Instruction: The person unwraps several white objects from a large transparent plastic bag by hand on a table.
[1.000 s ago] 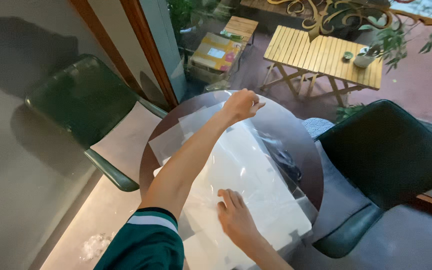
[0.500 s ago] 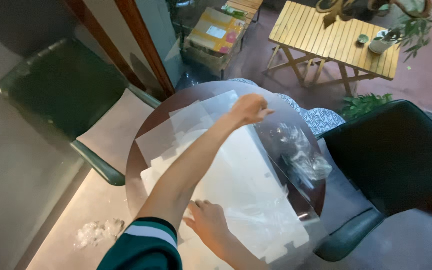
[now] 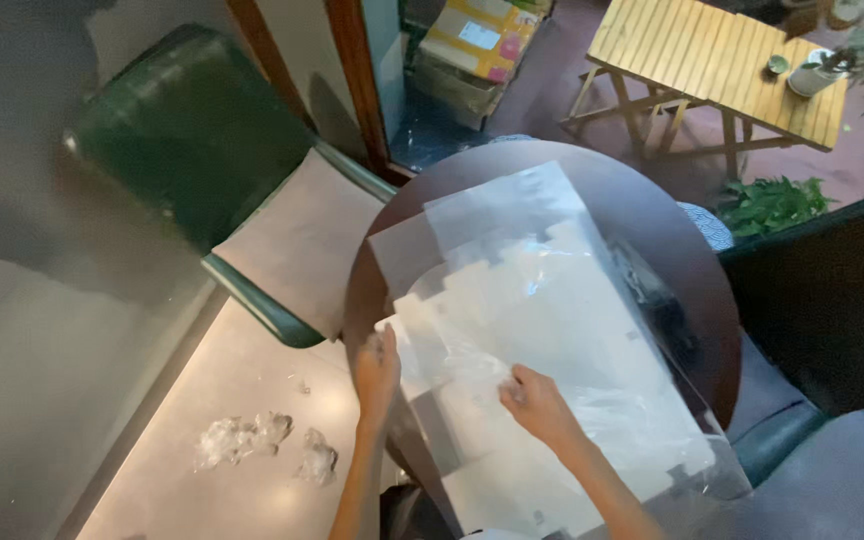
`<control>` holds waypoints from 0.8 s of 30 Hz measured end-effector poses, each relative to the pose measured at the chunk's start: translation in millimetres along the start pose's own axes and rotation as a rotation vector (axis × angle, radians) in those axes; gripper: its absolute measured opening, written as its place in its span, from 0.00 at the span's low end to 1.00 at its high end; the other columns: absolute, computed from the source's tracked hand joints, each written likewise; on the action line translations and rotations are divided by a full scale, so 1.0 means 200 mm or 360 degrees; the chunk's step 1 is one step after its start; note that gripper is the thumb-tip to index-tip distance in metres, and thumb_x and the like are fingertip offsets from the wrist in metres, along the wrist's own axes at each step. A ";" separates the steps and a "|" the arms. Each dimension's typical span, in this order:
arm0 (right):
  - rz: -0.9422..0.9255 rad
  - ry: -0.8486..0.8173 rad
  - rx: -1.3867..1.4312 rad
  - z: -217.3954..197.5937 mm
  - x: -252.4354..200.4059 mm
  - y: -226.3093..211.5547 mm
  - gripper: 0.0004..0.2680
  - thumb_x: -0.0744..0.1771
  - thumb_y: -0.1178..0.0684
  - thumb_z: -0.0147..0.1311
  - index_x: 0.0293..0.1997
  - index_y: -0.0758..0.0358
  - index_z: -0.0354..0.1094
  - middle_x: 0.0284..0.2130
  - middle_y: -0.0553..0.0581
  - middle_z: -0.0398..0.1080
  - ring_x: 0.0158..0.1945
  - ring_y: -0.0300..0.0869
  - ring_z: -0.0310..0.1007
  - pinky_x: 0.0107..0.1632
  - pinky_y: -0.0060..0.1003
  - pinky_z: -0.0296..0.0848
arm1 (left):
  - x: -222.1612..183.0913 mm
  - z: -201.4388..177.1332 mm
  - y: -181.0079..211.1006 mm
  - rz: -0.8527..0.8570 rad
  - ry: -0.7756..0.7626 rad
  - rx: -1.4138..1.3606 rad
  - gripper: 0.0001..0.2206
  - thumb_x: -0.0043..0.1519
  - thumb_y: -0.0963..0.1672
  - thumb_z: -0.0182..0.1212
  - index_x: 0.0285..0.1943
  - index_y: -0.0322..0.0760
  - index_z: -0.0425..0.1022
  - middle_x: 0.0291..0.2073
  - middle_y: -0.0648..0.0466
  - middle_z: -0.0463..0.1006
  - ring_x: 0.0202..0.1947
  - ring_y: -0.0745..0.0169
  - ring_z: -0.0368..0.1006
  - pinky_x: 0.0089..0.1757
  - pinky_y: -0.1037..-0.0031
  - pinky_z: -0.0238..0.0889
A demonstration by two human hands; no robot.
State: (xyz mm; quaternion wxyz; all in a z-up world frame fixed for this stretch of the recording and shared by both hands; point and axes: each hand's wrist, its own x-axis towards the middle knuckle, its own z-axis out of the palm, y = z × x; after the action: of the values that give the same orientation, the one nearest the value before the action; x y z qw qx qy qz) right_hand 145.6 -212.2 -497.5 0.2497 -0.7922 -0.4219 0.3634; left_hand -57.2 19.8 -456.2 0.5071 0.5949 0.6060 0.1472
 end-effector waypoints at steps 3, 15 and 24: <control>0.0378 -0.0144 -0.0080 0.01 0.00 -0.15 0.15 0.72 0.36 0.58 0.65 0.35 0.59 0.48 0.61 0.71 0.49 0.54 0.73 0.53 0.50 0.70 | 0.18 0.00 -0.31 -0.0202 -0.0402 -0.0086 0.36 0.74 0.65 0.47 0.76 0.41 0.77 0.66 0.42 0.83 0.66 0.39 0.80 0.61 0.53 0.73; 0.0145 0.0283 0.0305 0.14 0.02 -0.47 0.03 0.76 0.53 0.57 0.50 0.58 0.70 0.38 0.62 0.72 0.47 0.55 0.81 0.56 0.40 0.74 | 0.25 0.13 -0.24 -0.0499 -0.0498 -0.1226 0.30 0.67 0.54 0.79 0.65 0.26 0.74 0.46 0.36 0.88 0.39 0.48 0.89 0.39 0.65 0.87; 0.0373 0.0412 0.0109 0.13 0.12 -0.64 0.24 0.68 0.27 0.69 0.53 0.55 0.65 0.37 0.68 0.81 0.48 0.65 0.85 0.51 0.59 0.79 | 0.32 0.17 -0.05 -0.0256 -0.0391 -0.1016 0.17 0.61 0.47 0.85 0.47 0.33 0.81 0.32 0.37 0.88 0.26 0.52 0.87 0.30 0.67 0.87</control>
State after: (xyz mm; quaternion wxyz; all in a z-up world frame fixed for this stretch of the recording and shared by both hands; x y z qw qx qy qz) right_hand 72.1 -122.6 -433.1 0.2847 -0.8672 -0.2782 0.2992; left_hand -22.2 57.8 -507.0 0.7466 0.3700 0.5087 0.2163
